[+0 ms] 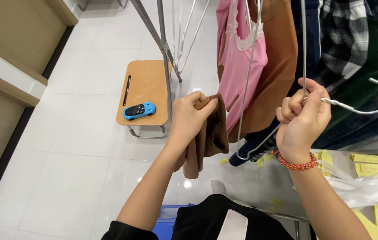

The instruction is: Unpacking a brown shirt from a cardboard box and hanging it on a clothing rack

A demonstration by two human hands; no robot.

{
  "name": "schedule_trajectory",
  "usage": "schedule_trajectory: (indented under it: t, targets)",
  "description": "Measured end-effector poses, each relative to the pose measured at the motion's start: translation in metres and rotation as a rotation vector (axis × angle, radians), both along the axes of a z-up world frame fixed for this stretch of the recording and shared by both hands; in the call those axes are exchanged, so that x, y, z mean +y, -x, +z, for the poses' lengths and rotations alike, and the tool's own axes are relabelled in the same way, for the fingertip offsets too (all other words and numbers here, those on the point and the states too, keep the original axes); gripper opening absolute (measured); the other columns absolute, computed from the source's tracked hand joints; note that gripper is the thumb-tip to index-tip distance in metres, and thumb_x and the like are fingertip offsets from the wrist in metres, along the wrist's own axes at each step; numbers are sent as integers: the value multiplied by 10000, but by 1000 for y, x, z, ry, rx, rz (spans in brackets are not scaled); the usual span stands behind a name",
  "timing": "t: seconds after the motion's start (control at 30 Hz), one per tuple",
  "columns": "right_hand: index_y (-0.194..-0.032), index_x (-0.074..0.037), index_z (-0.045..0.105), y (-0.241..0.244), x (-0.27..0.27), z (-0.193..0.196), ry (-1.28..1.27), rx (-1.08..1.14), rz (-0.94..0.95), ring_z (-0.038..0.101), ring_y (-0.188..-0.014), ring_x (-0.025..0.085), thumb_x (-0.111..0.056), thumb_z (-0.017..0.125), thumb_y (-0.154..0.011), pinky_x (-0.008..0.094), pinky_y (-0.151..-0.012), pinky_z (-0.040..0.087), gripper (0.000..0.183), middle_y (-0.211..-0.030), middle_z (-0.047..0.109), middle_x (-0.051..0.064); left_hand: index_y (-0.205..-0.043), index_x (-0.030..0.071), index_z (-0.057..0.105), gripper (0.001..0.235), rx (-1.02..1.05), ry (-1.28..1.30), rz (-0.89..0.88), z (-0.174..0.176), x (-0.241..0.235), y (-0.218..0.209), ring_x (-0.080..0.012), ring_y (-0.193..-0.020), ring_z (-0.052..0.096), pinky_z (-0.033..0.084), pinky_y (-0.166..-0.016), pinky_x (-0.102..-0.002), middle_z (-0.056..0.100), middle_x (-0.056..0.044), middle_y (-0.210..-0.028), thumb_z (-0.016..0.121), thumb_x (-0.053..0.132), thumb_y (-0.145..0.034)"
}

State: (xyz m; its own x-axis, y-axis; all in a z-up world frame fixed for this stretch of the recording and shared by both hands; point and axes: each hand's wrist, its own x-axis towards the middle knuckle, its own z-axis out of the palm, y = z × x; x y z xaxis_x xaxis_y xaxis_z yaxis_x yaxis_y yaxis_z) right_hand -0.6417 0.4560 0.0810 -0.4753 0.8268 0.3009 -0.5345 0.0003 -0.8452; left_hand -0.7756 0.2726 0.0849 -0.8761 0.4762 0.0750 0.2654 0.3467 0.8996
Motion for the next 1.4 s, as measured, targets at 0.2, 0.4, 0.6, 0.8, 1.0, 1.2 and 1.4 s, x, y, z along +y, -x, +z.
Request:
schedule_trajectory:
  t: [0.2, 0.4, 0.6, 0.8, 1.0, 1.2, 1.4]
  targets:
    - [-1075, -147, 445, 0, -1, -33, -27, 185, -95, 145, -491, 105, -396, 331, -1178, 235, -458, 194, 292, -628, 113, -40, -752, 159, 769, 155, 33, -114, -42, -7, 1, -13, -77, -479, 453, 358, -471, -226, 563, -15, -446, 843, 234, -865]
    - [-915, -142, 391, 12, -7, -64, -78, 171, -88, 217, -448, 122, -228, 373, -1150, 244, -426, 290, 251, -550, 181, -22, -804, 181, 807, 141, 60, -179, -79, 4, -17, -23, -57, -511, 462, 388, -475, -219, 619, -5, -489, 867, 279, -884]
    - [-814, -111, 470, -3, 28, -123, -394, -300, -211, 448, -527, 163, -165, 413, -1176, 258, -573, 389, 371, -559, 426, 33, -951, 205, 832, 72, 105, -243, -46, 3, -62, -9, -21, -784, 593, 554, -736, -250, 784, -5, -760, 804, 265, -979]
    - [-931, -44, 581, -31, 45, -100, -674, -552, -124, 593, -823, 186, -176, 408, -1239, 356, -813, 455, 377, -887, 640, 69, -784, 130, 610, 318, 32, -275, -66, 16, -95, -5, -73, -708, 313, 253, -666, -229, 350, 93, -699, 686, 289, -1049]
    - [-965, -21, 621, -32, 47, -84, -813, -609, -97, 649, -903, 235, -162, 418, -1235, 397, -879, 484, 366, -965, 681, 87, -857, 131, 712, 285, -37, -328, 20, 8, -106, 5, -54, -740, 406, 317, -703, -211, 451, 109, -725, 715, 371, -1009]
    - [-756, -37, 628, -32, 27, -44, -1032, -673, 17, 629, -1020, 220, -111, 494, -1175, 399, -930, 476, 445, -888, 701, 51, -864, 141, 824, 107, 307, -184, -171, 1, -114, 14, -101, -746, 544, 420, -722, -233, 571, 28, -803, 834, 226, -929]
    - [-688, -56, 696, -23, -11, -5, -953, -686, 158, 663, -716, 122, -149, 569, -1145, 287, -750, 484, 483, -992, 763, -37, -867, 256, 802, 208, 513, 173, -172, -18, -117, 18, -160, -951, 555, 425, -680, -341, 570, 115, -956, 817, 460, -903]
